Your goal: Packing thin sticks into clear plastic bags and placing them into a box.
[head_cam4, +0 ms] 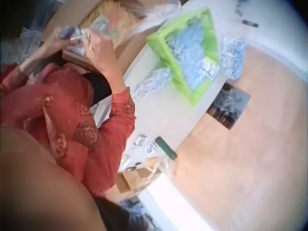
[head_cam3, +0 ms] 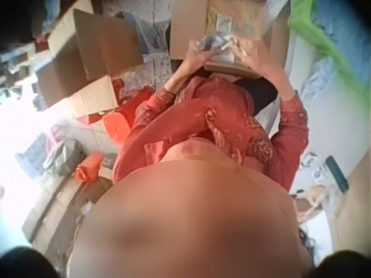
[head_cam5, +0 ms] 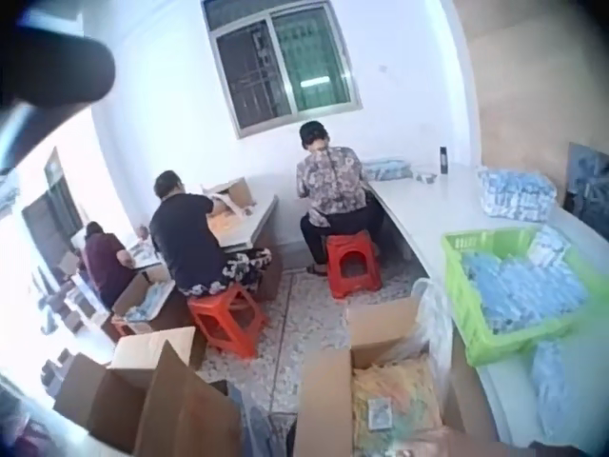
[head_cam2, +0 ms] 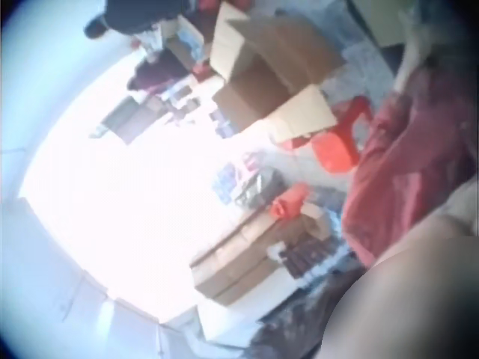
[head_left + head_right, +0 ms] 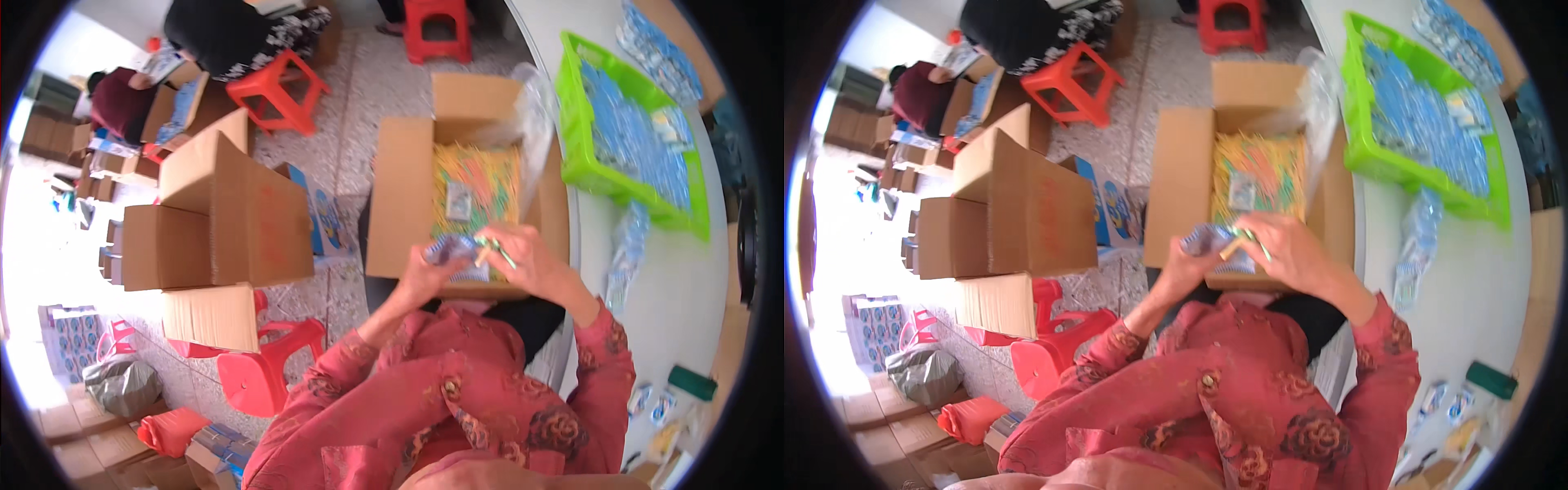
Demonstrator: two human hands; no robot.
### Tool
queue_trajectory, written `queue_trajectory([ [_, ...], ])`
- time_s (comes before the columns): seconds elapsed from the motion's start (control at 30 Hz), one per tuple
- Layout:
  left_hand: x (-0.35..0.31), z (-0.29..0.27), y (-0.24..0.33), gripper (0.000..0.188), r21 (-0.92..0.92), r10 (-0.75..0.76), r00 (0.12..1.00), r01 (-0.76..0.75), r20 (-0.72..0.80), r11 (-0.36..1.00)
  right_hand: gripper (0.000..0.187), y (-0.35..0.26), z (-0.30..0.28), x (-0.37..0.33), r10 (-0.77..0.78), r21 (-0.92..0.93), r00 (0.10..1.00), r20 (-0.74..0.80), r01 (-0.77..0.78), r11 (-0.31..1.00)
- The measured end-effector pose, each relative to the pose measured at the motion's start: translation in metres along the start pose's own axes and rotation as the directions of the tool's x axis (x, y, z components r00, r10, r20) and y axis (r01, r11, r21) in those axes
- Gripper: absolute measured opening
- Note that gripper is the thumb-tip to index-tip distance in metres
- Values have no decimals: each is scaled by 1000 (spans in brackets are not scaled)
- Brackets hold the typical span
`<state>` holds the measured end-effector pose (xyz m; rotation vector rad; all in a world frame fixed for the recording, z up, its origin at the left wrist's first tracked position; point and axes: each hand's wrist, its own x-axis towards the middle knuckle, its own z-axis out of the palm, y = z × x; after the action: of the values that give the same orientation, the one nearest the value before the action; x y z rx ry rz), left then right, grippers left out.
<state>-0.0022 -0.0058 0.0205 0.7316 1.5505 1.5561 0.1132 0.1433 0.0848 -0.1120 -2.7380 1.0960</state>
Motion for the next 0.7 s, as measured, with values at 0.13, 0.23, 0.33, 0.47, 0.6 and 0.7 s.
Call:
queue_trajectory([
  [0.13, 6, -3, -2, 12, -6, 68, 994, -69, -86, 998, 21, -9, -10, 11, 27, 81, 994, 104, -36, 996],
  [0.23, 10, -2, 1, 13, -21, 53, 996, -55, -75, 998, 22, -4, -5, 6, -1, 111, 1000, 16, -1, 994],
  [0.33, 11, 1, -3, 13, 10, 41, 998, -40, -57, 999, 21, 1, -5, -1, 61, 83, 995, 84, -68, 994],
  [0.47, 7, 6, -7, 11, 113, 106, 992, -97, -68, 989, 19, 1, -7, -7, 43, 110, 996, 77, -52, 993],
  [0.6, 6, 7, -13, 13, 91, 90, 993, -83, -75, 992, 14, 1, -19, -9, 118, 164, 962, 246, -162, 973],
  [0.7, 5, 6, -11, 13, 71, 71, 995, -65, -75, 995, 12, -4, -29, -9, 209, 640, 974, 86, -215, 738],
])
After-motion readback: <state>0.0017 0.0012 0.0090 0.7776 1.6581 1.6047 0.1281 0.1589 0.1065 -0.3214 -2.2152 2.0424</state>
